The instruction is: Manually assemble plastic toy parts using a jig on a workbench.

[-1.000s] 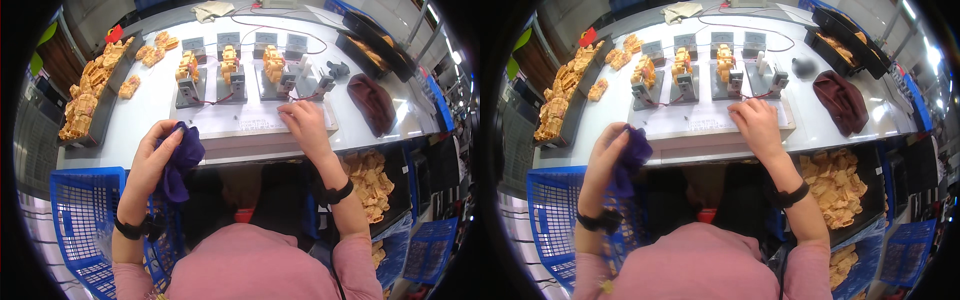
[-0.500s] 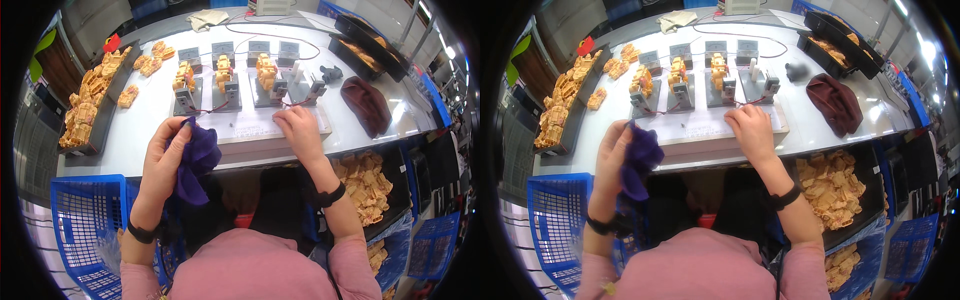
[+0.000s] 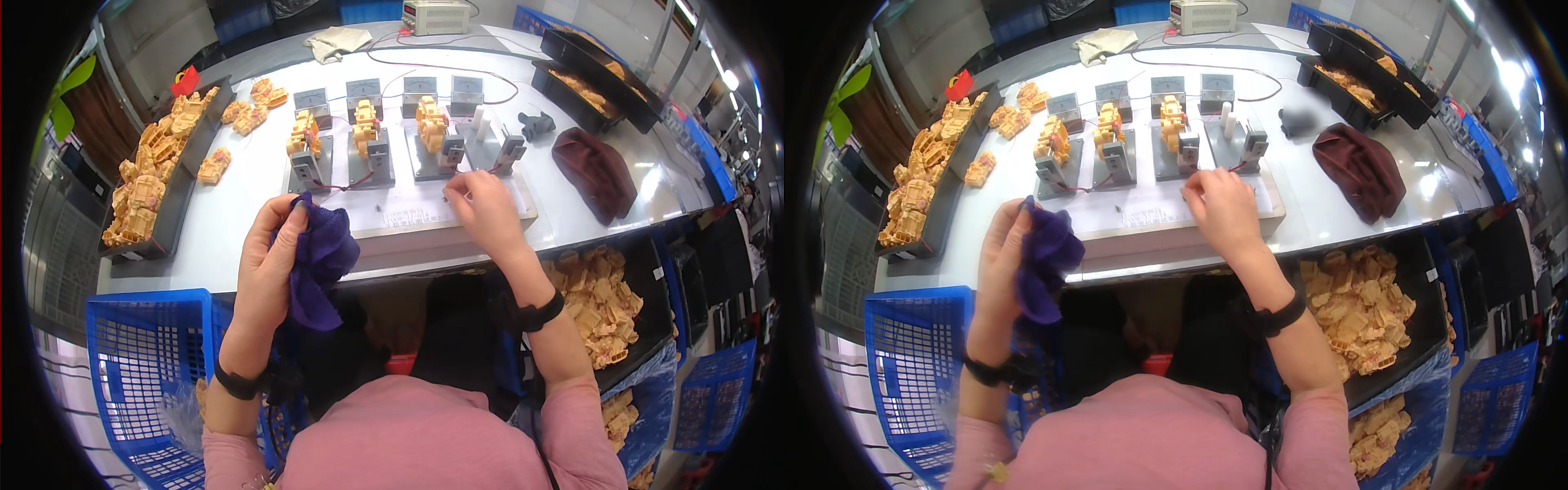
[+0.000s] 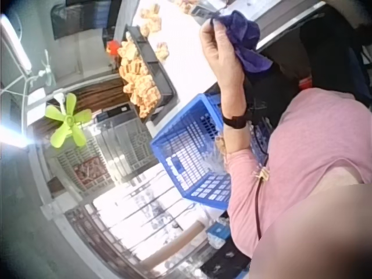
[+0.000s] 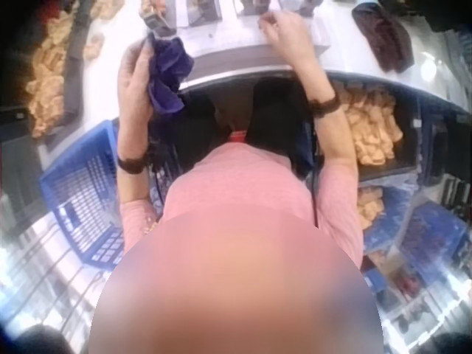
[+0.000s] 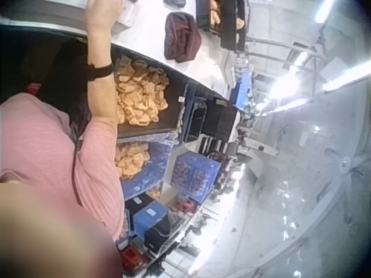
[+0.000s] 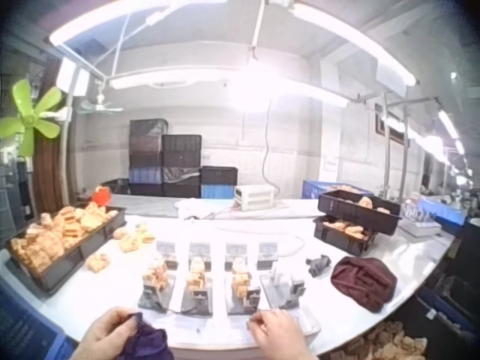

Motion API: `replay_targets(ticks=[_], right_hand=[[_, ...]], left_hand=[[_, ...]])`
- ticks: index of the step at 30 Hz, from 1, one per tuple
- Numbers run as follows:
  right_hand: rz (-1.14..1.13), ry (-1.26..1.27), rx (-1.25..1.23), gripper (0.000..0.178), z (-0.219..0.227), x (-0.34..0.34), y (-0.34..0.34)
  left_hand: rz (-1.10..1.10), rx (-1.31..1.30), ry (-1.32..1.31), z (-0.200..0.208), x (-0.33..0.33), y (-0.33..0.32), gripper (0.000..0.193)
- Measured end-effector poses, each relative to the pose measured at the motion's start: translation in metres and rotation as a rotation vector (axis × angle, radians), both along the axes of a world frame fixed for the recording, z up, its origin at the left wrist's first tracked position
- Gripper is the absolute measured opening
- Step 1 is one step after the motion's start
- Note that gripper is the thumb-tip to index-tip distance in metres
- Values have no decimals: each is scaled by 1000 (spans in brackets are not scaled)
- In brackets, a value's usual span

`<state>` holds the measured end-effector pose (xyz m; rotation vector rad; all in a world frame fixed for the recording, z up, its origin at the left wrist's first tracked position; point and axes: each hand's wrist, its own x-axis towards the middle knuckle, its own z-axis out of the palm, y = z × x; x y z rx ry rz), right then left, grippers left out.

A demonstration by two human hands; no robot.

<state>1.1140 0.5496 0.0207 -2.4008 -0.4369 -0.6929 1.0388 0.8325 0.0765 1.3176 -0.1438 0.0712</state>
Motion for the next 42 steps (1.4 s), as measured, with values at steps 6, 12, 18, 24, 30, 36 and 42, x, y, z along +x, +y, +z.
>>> replay_targets(ticks=[6,12,18,24,30,36,42], right_hand=[[322,-20,781,29,87,-6,33],[419,-21,1226,36,133,14,43],[436,38,1399,40,135,15,39],[541,162,832,47,76,-31,88],[275,-289,597,27,73,-12,70],[-217,-563,368,25,98,7,-82],[-287,-248,636,57,101,18,-126]], left_hand=[[42,-105,-70,26,15,-21,21],[-185,641,-525,42,4,-68,16],[-117,456,-420,32,17,-74,14],[68,-238,-209,39,65,-82,25],[-156,-107,-124,13,32,-116,53],[-610,-361,57,45,9,-112,60],[-505,-160,59,17,37,-116,44]])
